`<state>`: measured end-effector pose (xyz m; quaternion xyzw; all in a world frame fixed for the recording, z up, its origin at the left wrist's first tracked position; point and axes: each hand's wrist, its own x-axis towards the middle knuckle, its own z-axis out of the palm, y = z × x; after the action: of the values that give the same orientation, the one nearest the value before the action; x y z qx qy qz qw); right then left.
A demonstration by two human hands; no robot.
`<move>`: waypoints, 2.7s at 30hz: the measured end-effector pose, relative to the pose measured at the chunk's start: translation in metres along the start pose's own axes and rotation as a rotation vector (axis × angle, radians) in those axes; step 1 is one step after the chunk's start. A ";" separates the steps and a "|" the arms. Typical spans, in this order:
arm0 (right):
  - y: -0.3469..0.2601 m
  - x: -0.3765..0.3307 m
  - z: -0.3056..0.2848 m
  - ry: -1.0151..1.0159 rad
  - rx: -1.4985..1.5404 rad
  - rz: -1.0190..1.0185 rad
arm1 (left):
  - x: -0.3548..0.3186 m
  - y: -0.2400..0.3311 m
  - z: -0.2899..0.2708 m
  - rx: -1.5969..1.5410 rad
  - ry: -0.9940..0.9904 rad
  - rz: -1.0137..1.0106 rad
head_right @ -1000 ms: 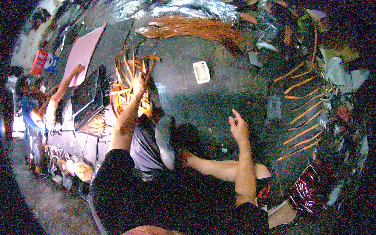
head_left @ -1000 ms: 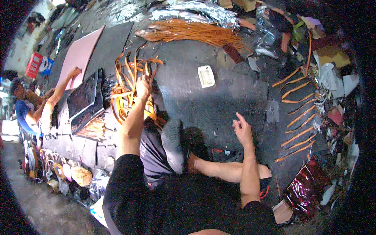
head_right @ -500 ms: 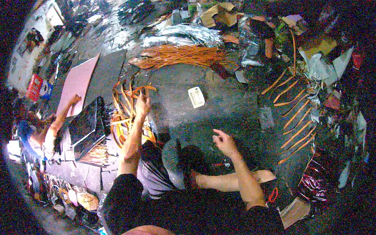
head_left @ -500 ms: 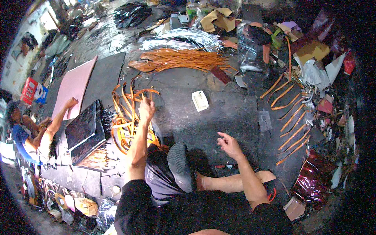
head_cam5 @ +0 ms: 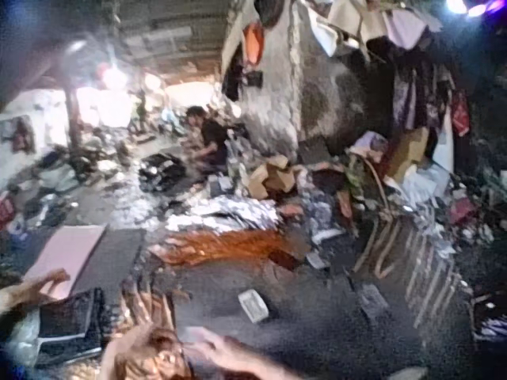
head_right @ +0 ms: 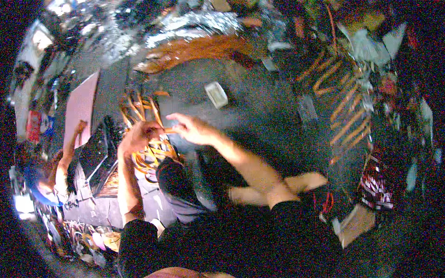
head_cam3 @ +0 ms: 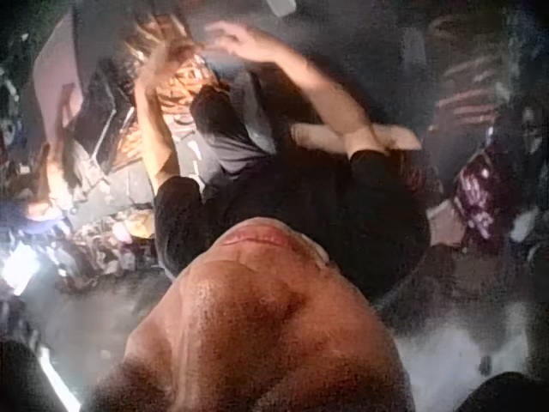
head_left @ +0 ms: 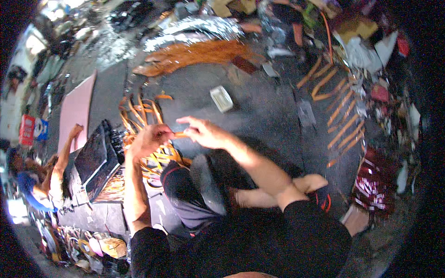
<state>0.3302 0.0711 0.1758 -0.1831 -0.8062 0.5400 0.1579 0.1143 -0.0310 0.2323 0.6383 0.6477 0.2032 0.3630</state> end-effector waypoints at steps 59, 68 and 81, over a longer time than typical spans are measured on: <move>0.163 -0.109 -0.043 0.123 -0.291 0.750 | 0.163 -0.124 0.154 -0.643 -0.216 0.029; 0.143 -0.005 0.052 -0.161 -0.538 0.420 | 0.090 -0.228 0.106 -0.821 -0.080 -0.254; 0.142 0.083 0.104 -0.392 -0.576 0.267 | 0.084 -0.192 0.066 -0.451 0.257 -0.378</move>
<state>0.2277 0.0745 0.0101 -0.2167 -0.9090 0.3318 -0.1291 0.0387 0.0178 0.0315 0.3792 0.7341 0.3495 0.4418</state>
